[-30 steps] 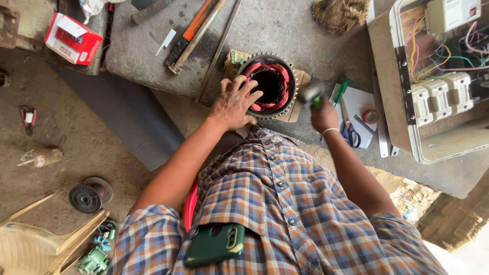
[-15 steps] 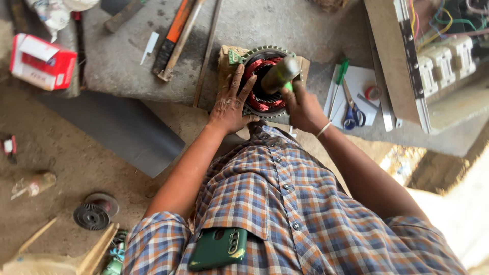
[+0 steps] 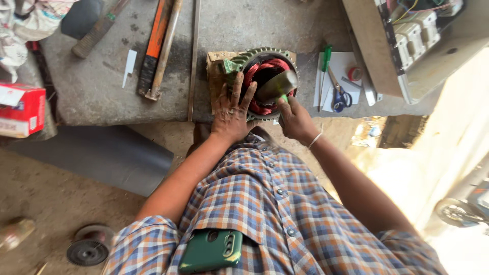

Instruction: The person unfolds a cardboard sheet on the workbench, sets an electric motor stator on it, and works around the copper windings using a screwdriver to pry at the winding edges. They then tap the stator housing with a rubber mallet and continue prying around the windings, steadying the stator with the other hand.

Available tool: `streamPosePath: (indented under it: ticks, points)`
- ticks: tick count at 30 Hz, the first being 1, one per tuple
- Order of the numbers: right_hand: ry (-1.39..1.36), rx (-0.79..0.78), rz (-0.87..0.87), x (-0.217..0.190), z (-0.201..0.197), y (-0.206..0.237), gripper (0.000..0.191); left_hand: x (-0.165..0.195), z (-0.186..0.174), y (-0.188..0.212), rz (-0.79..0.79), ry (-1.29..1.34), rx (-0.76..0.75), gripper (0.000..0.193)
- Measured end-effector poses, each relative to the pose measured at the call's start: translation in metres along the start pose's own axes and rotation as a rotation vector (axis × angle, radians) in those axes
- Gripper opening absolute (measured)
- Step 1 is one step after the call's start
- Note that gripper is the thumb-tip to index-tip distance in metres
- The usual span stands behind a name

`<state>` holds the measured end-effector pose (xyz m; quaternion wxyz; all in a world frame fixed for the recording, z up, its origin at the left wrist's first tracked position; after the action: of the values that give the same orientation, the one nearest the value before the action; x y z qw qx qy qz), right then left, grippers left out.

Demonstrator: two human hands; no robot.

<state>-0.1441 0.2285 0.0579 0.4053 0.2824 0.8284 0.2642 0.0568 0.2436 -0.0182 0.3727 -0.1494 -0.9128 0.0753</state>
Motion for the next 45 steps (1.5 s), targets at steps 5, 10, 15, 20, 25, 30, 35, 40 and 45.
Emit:
streamPosePath:
  ticks: [5,10,15,20,25,30,35,40,45]
  points:
    - [-0.142,-0.039,0.076,0.009,0.012,0.004,0.040,-0.004,0.002,0.001,0.005,0.008,-0.029,0.118]
    - [0.001,-0.035,-0.060,-0.004,-0.003,-0.001,0.038,-0.004,0.001,0.001,0.026,0.018,-0.002,0.116]
    - [0.330,0.175,-0.459,-0.039,-0.034,-0.001,0.042,-0.003,0.002,0.001,-0.040,0.004,-0.081,0.118]
    - [0.838,-0.170,-0.340,-0.056,-0.044,-0.004,0.037,-0.004,0.003,0.002,-0.018,-0.033,-0.068,0.116]
    - [0.699,-0.047,-0.602,-0.052,-0.043,-0.003,0.036,-0.003,0.003,0.003,-0.039,-0.017,-0.033,0.117]
    - [0.828,-0.084,-0.445,-0.037,-0.045,-0.011,0.040,-0.002,0.003,0.003,-0.048,-0.041,-0.037,0.117]
    - [0.624,-0.086,-0.557,-0.037,-0.051,-0.015,0.046,-0.004,0.003,0.003,-0.001,-0.009,0.024,0.118]
    - [0.328,-0.137,-0.195,-0.035,-0.043,-0.001,0.048,-0.003,0.004,0.005,0.011,0.007,0.042,0.118]
    - [-0.002,-0.172,-0.138,-0.023,-0.033,0.009,0.052,0.000,0.004,0.003,-0.020,-0.066,-0.017,0.119]
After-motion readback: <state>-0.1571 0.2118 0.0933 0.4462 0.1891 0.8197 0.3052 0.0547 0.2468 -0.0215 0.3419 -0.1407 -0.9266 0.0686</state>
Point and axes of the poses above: each hand's wrist, its own y-axis away from the middle knuckle, its own z-axis out of the palm, x = y × z, the point moved 1 cm from there along -y, towards the middle knuckle, and after that the axes turned 10 degrees about x, right-handed, at the moved point
